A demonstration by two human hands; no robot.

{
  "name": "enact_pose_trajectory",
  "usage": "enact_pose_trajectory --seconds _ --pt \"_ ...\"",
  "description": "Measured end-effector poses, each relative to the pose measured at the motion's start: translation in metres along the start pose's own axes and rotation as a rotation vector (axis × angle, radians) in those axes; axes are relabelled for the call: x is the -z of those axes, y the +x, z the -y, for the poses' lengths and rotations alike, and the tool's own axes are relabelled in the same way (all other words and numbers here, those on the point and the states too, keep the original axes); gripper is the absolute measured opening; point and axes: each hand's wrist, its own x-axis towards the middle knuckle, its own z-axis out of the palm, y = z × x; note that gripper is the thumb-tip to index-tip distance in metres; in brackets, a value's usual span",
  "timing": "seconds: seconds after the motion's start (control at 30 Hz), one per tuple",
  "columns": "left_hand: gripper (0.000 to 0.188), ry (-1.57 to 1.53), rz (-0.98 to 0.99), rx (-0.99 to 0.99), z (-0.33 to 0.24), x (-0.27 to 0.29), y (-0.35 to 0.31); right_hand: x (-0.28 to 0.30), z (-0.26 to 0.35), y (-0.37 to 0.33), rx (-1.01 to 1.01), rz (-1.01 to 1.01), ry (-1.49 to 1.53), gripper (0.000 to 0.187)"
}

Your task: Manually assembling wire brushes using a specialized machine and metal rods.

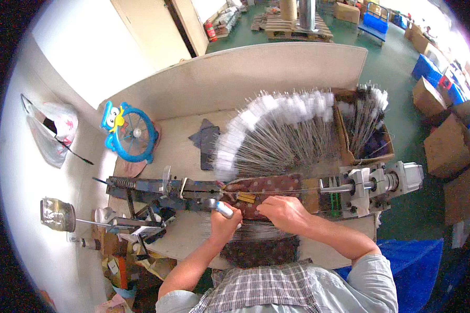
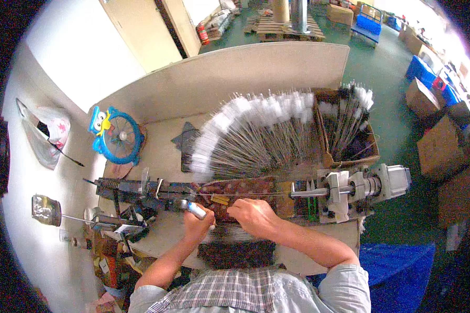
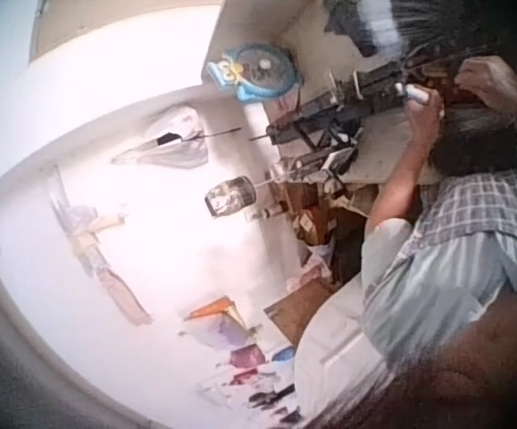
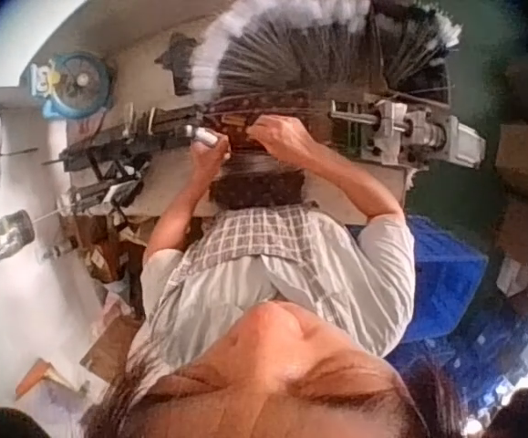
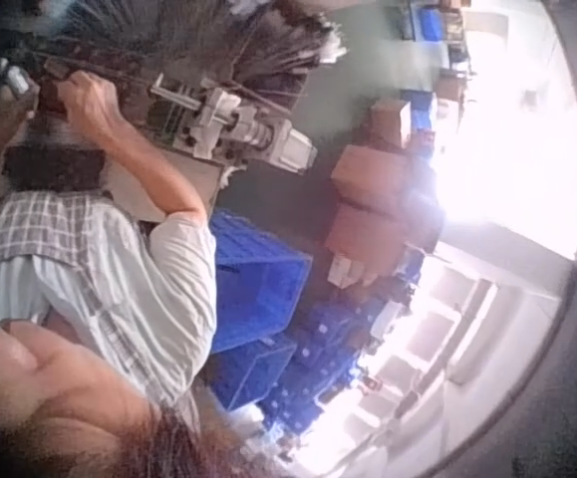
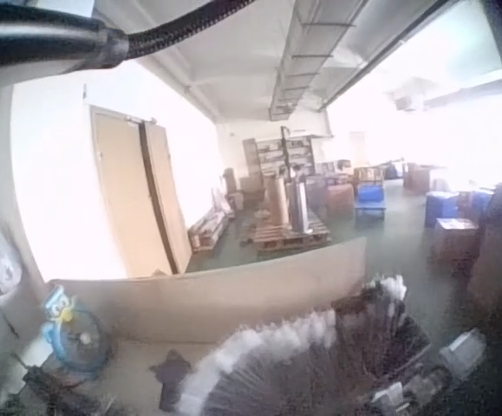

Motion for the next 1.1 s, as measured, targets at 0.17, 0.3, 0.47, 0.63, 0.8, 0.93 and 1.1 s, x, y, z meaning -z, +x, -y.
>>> enact_pose_trajectory --seconds 0.17,0.3,0.47,0.63,0.8,0.93,1.1 --pt "0.028 0.555 0.045 0.032 -0.023 0.018 -0.004 -0.03 -0.016 0.013 -0.052 -0.082 -0.05 0.024" --pt "0.036 -0.143 -0.238 0.047 0.007 0.073 -0.013 -0.042 -0.011 0.032 -0.122 -0.133 -0.127 0.027" --pt "0.039 -0.619 -0.442 0.252 0.037 0.17 -0.03 -0.042 -0.004 0.048 -0.249 0.169 -0.151 0.023" --pt "0.031 -0.759 -0.39 0.33 0.038 0.196 -0.025 -0.027 0.0 0.049 -0.287 0.293 -0.172 0.027" --pt "0.021 -0.812 -0.522 0.303 0.045 0.193 -0.023 -0.006 0.021 0.04 -0.271 0.367 -0.126 0.029" --pt "0.014 -0.822 -0.581 0.24 0.045 0.183 -0.021 0.02 0.037 0.036 -0.18 0.282 -0.065 0.022" --pt "0.021 -0.12 -0.278 -0.249 0.047 0.122 -0.035 0.052 0.018 0.04 0.007 -0.058 -0.077 0.021"
